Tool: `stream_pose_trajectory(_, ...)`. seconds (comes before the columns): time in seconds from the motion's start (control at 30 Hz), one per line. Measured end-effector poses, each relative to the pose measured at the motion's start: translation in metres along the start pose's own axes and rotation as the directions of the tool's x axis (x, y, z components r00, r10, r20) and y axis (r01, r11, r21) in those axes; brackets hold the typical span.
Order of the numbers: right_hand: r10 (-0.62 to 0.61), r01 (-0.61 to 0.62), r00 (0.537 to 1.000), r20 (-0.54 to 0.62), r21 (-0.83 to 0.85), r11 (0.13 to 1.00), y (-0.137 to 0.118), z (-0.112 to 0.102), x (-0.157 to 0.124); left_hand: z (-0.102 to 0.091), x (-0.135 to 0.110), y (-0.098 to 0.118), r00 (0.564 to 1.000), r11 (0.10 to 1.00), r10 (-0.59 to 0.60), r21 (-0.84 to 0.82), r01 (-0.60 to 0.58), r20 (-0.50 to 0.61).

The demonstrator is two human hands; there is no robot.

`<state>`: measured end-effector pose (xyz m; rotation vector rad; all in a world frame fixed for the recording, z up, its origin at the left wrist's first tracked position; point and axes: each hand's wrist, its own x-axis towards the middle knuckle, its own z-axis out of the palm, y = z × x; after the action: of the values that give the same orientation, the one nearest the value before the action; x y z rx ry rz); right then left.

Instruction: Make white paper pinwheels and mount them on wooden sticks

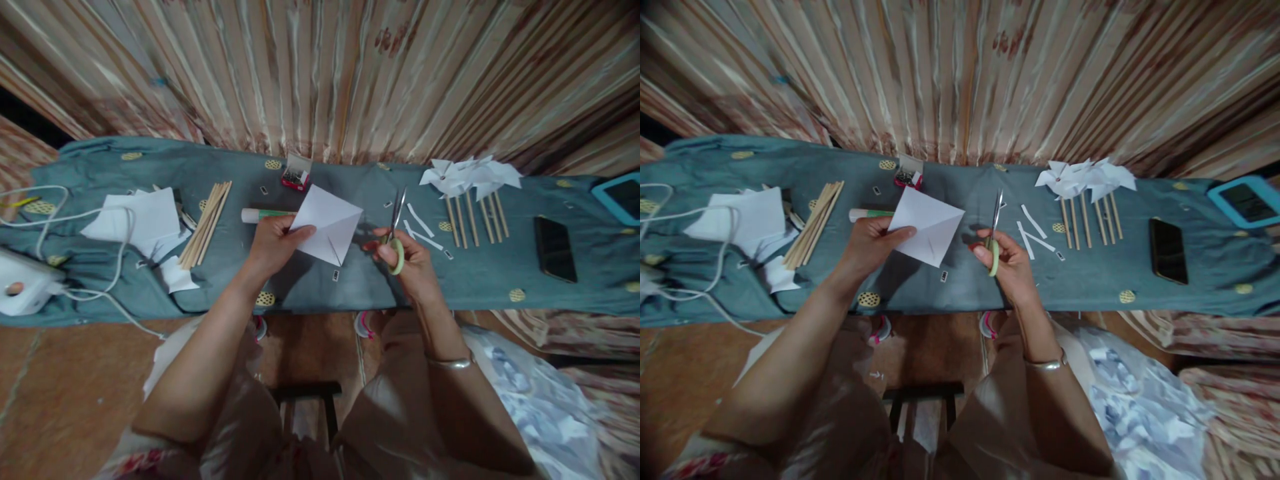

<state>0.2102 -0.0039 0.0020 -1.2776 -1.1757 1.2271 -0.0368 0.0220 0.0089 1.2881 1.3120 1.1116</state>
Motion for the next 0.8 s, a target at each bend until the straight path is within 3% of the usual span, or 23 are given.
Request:
stream_pose_trajectory(0.13, -0.069, 0.067, 0.994, -0.086, -0.03, 0.997, -0.001, 0.004, 0.011, 0.008, -0.003, -0.005, 0.994, 0.995, -0.043, 0.095, 0.034, 0.096)
stream_pose_trajectory(0.3, -0.018, 0.017, 1.0, -0.023, -0.045, 0.999, -0.003, 0.009, 0.015, 0.014, -0.006, -0.01, 0.981, 0.993, -0.08, 0.103, 0.063, 0.176)
stream_pose_trajectory(0.4, 0.013, -0.013, 1.0, -0.003, -0.045, 0.999, -0.003, 0.011, 0.014, 0.016, -0.007, -0.004, 0.98, 0.994, -0.112, 0.004, 0.113, 0.165)
stream_pose_trajectory(0.5, 0.005, -0.006, 0.999, -0.047, -0.026, 1.0, -0.001, 0.015, 0.013, 0.022, -0.008, 0.003, 0.988, 0.968, -0.126, -0.205, 0.141, 0.088)
stream_pose_trajectory(0.57, -0.01, 0.01, 0.994, -0.109, -0.003, 1.0, 0.0, 0.018, 0.014, 0.03, -0.011, 0.005, 0.99, 0.914, -0.13, -0.382, 0.139, 0.049)
stream_pose_trajectory(0.63, -0.016, 0.022, 0.984, -0.177, 0.036, 0.999, 0.001, 0.022, 0.014, 0.04, -0.015, 0.005, 0.985, 0.848, -0.146, -0.501, 0.173, 0.093)
stream_pose_trajectory(0.8, -0.008, 0.029, 0.969, -0.245, 0.081, 0.996, 0.0, 0.033, 0.013, 0.067, -0.028, 0.001, 0.976, 0.836, -0.147, -0.507, 0.209, 0.159)
